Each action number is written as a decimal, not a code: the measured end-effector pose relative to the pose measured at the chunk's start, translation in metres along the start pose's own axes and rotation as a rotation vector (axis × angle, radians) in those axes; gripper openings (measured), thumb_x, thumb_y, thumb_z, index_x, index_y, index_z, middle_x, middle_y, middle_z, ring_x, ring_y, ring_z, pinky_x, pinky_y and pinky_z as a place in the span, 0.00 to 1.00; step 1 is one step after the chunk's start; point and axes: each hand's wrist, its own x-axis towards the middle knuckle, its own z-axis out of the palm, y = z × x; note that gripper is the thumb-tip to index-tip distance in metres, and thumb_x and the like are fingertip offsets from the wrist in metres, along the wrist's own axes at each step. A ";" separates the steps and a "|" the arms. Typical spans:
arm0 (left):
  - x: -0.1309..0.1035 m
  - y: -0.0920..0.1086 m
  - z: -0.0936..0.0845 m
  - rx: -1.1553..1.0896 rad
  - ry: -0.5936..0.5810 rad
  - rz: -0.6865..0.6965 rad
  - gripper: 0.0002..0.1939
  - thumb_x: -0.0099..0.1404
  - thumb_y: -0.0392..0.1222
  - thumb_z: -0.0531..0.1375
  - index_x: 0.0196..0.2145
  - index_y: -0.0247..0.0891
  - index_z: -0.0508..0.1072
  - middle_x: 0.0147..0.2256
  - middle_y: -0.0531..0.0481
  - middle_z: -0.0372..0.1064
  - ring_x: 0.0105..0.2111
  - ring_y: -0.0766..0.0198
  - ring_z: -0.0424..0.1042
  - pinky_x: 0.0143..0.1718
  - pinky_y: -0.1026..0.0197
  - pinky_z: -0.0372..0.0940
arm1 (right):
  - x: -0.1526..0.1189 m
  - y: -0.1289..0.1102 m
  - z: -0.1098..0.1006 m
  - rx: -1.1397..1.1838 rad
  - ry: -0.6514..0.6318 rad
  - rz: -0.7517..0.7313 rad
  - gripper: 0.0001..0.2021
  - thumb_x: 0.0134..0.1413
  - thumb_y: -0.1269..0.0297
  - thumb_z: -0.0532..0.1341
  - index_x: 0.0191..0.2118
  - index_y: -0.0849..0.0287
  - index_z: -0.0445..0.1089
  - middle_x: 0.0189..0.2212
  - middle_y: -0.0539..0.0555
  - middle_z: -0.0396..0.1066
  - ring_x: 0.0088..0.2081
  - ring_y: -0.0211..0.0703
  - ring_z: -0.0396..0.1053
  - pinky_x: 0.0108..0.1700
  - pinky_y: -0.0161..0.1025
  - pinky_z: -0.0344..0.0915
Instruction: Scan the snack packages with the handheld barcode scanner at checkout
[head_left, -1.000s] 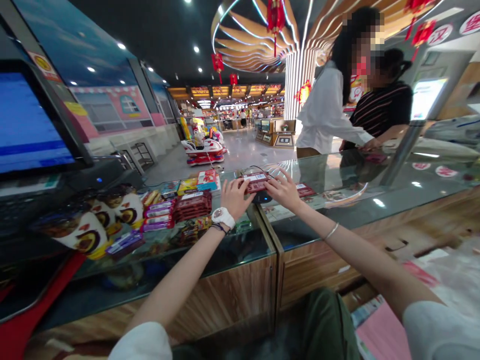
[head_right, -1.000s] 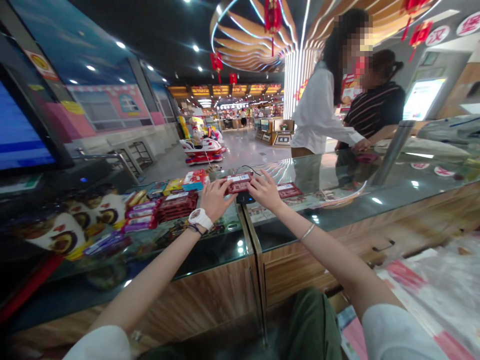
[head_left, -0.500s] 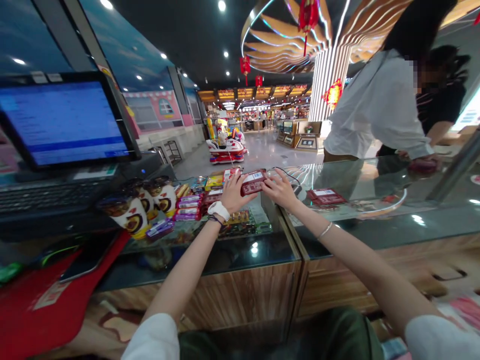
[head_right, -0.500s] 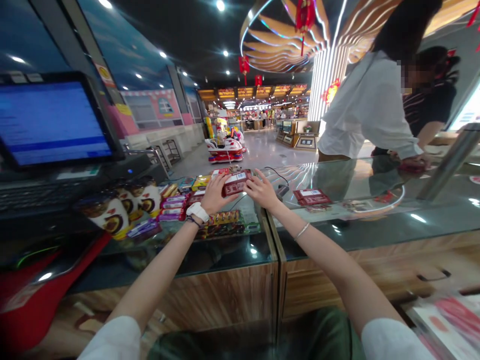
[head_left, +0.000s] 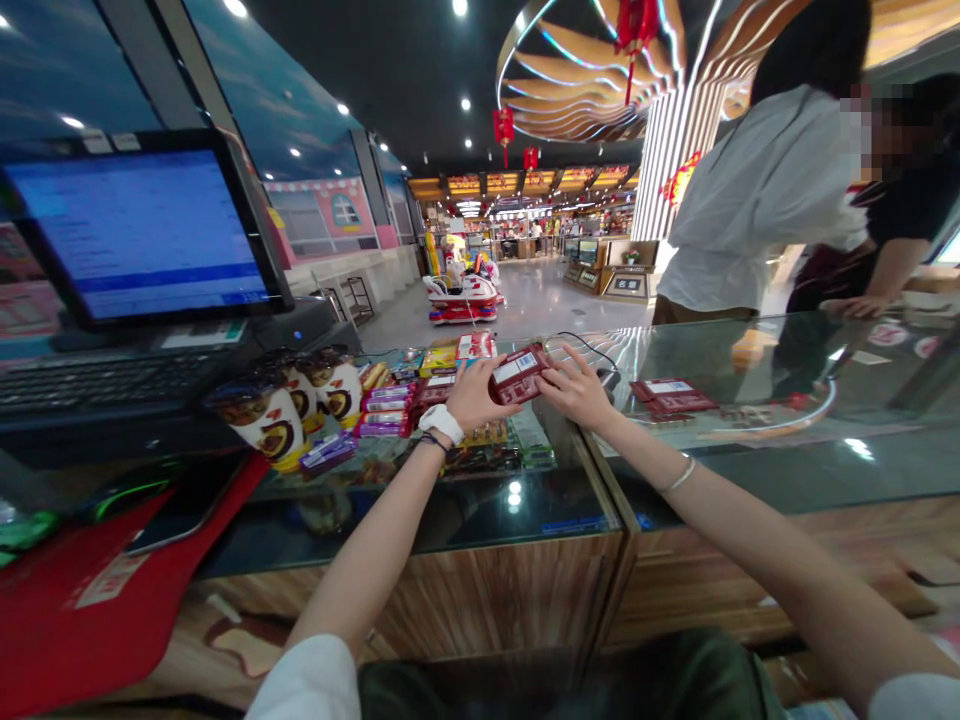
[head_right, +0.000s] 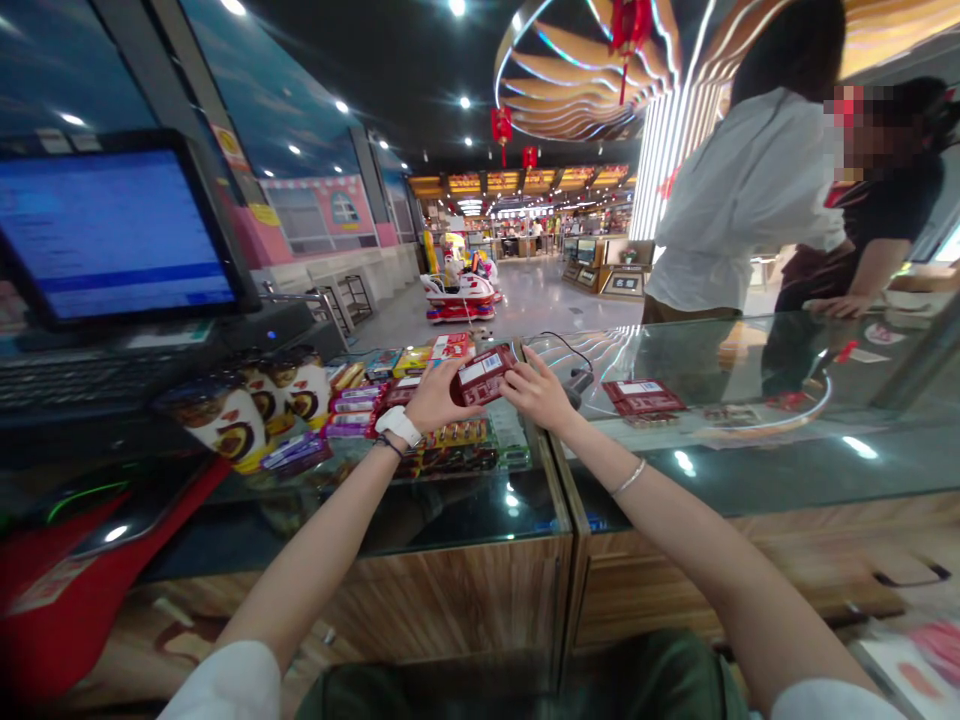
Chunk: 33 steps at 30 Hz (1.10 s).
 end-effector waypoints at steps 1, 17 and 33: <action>0.000 0.001 -0.001 0.014 0.026 0.006 0.44 0.52 0.54 0.69 0.63 0.39 0.60 0.58 0.40 0.66 0.59 0.48 0.65 0.66 0.40 0.50 | 0.001 -0.001 0.000 0.010 -0.005 0.008 0.12 0.66 0.69 0.53 0.39 0.51 0.74 0.36 0.51 0.74 0.44 0.44 0.68 0.67 0.57 0.54; -0.003 0.008 -0.010 0.219 0.047 0.189 0.31 0.53 0.48 0.67 0.55 0.42 0.68 0.61 0.41 0.62 0.63 0.46 0.60 0.70 0.38 0.37 | 0.002 0.011 -0.014 0.318 -0.147 0.150 0.47 0.51 0.52 0.66 0.71 0.59 0.45 0.67 0.65 0.54 0.70 0.60 0.47 0.69 0.61 0.46; -0.005 0.010 -0.004 0.217 0.057 0.184 0.27 0.57 0.47 0.67 0.54 0.43 0.70 0.65 0.41 0.58 0.66 0.46 0.56 0.70 0.35 0.36 | 0.000 0.009 -0.009 0.320 -0.121 0.163 0.39 0.52 0.58 0.66 0.68 0.55 0.54 0.66 0.63 0.56 0.68 0.58 0.52 0.69 0.62 0.47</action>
